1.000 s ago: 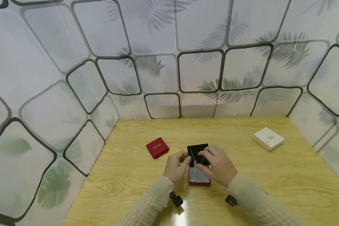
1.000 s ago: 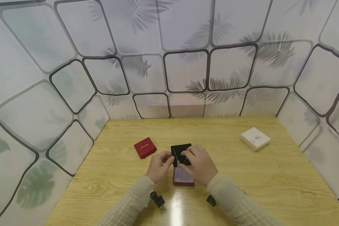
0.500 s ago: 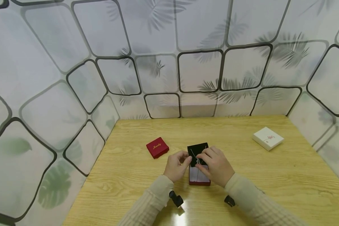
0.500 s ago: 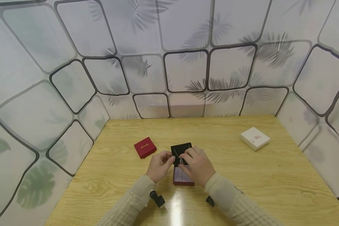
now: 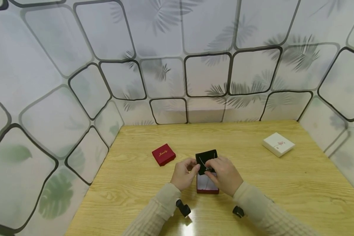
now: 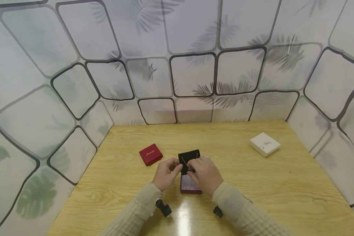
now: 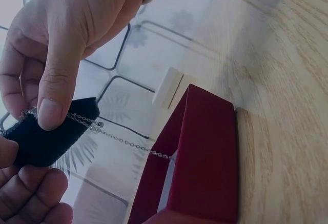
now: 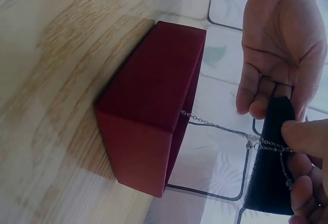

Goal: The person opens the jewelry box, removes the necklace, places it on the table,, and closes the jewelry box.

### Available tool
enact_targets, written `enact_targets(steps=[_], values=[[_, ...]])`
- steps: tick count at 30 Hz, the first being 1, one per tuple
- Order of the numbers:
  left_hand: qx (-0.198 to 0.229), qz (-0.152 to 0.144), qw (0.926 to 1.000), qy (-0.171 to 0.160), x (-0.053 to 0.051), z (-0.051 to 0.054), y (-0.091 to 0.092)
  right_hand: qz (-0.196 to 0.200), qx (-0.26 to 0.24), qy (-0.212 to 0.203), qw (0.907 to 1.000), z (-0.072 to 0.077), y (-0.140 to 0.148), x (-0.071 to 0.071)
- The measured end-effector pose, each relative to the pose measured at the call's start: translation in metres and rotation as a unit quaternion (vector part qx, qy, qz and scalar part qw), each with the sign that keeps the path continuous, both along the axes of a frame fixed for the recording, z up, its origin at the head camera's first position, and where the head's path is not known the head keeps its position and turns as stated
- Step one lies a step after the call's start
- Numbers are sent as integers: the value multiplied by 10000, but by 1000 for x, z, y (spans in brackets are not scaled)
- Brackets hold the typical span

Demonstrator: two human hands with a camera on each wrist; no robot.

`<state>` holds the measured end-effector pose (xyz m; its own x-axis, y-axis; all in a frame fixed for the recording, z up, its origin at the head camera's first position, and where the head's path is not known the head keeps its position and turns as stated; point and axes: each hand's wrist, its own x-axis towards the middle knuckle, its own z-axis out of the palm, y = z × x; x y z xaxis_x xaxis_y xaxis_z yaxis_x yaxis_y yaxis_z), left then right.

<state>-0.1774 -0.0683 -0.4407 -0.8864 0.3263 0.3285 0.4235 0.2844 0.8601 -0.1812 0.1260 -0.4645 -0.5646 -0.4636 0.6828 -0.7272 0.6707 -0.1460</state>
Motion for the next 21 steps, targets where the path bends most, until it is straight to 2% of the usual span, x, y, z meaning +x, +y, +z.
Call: enact_targets(steps=[11,21], values=[[255,-195,9995,49,-2,-4,-2,-97,-262,-135,9995,3,1,4],[244,-114,9996,-97,0,-2,-3,-230,-457,-365,9980,9,4,6]])
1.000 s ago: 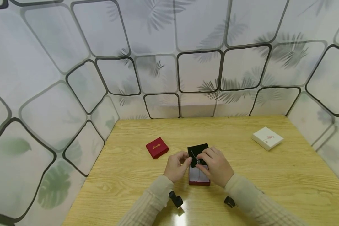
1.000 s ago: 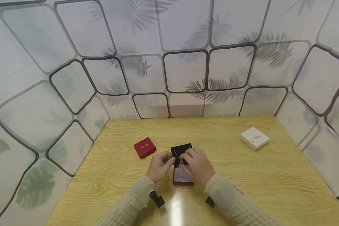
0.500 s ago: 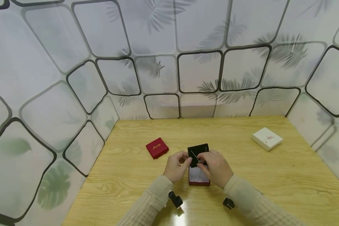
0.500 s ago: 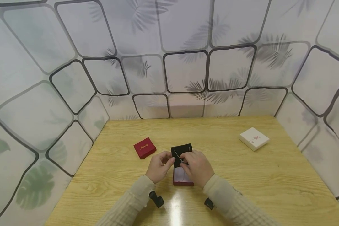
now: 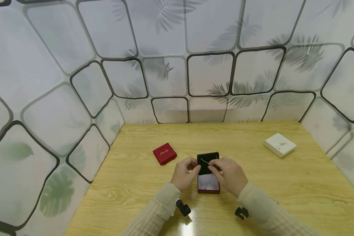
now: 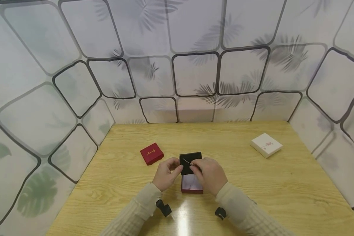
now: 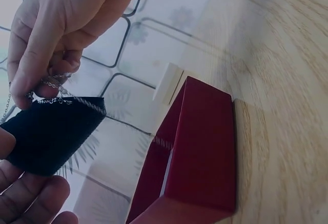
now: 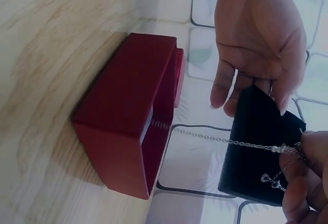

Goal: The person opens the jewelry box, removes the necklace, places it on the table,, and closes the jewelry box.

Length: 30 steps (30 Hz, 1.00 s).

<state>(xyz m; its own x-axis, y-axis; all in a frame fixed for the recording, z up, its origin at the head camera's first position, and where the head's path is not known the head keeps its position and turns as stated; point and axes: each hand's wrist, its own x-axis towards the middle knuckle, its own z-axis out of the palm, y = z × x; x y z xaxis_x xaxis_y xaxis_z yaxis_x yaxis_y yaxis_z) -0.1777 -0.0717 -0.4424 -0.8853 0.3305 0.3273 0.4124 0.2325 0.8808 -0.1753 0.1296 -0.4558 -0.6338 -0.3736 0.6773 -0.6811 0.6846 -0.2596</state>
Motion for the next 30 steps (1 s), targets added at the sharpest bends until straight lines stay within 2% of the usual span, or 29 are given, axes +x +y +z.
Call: enact_targets(steps=[10,19,26,30], values=[[26,-14,10000,48,1,-1,-1,-116,-89,42,9999,5,4,-3],[-25,-92,9995,296,1,-2,-2,-90,-131,-6,9999,14,10,-10],[52,22,9992,385,-19,-40,-3,-83,-138,-127,9998,19,14,-14],[38,-48,9986,522,-18,-41,-4,-50,-169,-150,9997,21,16,-17]])
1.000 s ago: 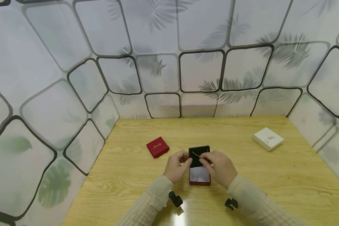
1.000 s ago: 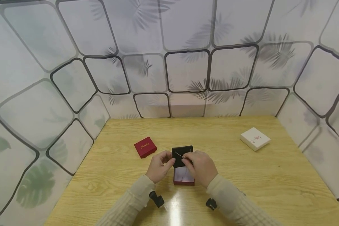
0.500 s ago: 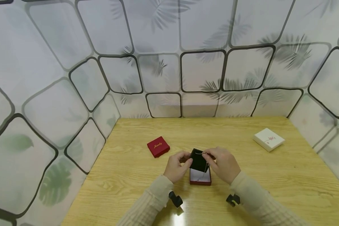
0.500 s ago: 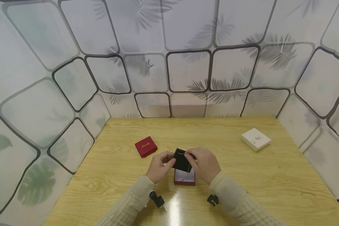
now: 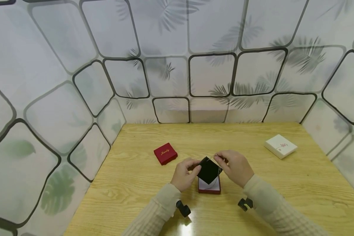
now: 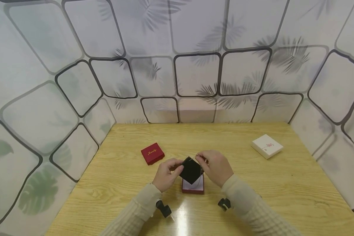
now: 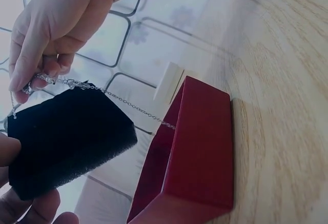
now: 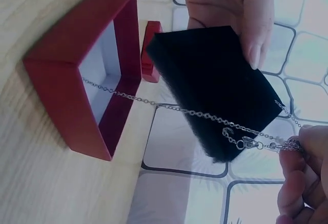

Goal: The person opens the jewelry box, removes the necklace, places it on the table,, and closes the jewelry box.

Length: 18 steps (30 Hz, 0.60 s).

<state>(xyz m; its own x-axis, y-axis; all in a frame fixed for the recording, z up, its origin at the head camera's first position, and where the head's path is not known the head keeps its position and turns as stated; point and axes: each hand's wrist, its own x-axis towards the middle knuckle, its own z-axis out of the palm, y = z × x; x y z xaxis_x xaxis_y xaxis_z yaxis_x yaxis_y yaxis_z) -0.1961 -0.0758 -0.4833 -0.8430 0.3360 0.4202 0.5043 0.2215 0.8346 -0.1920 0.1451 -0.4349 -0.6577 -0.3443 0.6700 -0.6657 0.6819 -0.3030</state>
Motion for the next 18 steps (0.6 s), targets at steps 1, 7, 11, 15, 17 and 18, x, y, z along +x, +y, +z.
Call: enact_targets(steps=[1,7,11,15,17,18], values=[[3,-15,10000,39,0,0,0,6,-3,-10,10000,1,0,0],[-6,-67,10000,57,1,-1,0,13,115,-129,9999,7,1,-4],[-17,-81,9999,61,0,0,1,52,242,-321,9992,11,0,-9],[-45,-84,9999,128,0,0,1,73,310,-458,9984,14,-1,-13],[-82,-73,9998,180,0,0,1,67,345,-489,9982,15,-1,-14],[-92,-77,9997,191,0,0,2,75,360,-491,9981,15,-1,-15]])
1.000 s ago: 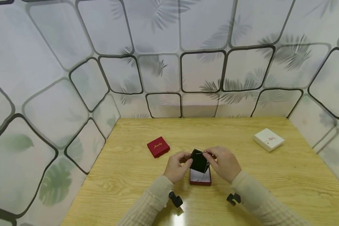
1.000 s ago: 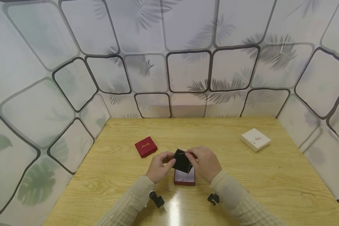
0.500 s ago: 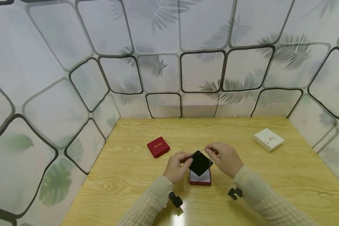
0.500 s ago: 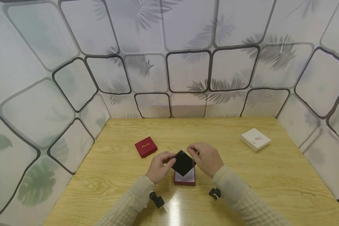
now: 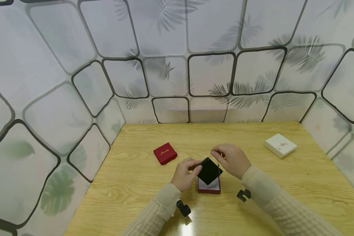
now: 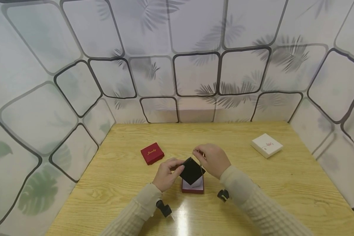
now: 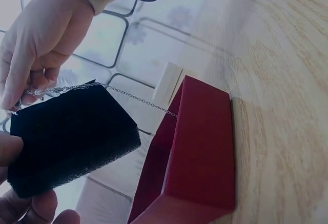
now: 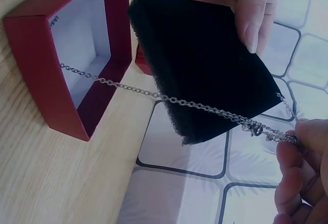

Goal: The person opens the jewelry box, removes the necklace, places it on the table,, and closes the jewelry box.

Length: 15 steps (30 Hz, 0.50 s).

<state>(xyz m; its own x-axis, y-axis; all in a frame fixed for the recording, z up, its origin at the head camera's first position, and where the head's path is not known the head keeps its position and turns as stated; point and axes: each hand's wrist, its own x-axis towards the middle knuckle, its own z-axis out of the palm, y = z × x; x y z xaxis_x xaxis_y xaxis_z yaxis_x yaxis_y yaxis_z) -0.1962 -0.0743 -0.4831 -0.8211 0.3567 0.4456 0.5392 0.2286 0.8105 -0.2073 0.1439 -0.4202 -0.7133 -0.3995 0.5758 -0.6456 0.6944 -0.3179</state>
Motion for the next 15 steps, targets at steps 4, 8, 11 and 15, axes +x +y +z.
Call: enact_targets(steps=[4,8,11,15], values=[[-60,-57,10000,34,0,1,1,10,57,-5,10000,0,-1,-3],[-159,-139,9997,144,0,3,1,-43,116,-18,9999,0,-2,-4],[-230,-192,9994,182,1,4,2,-99,139,-57,9998,0,-2,-4],[-320,-280,9989,208,1,5,2,-143,101,-184,9997,-1,-2,-3]])
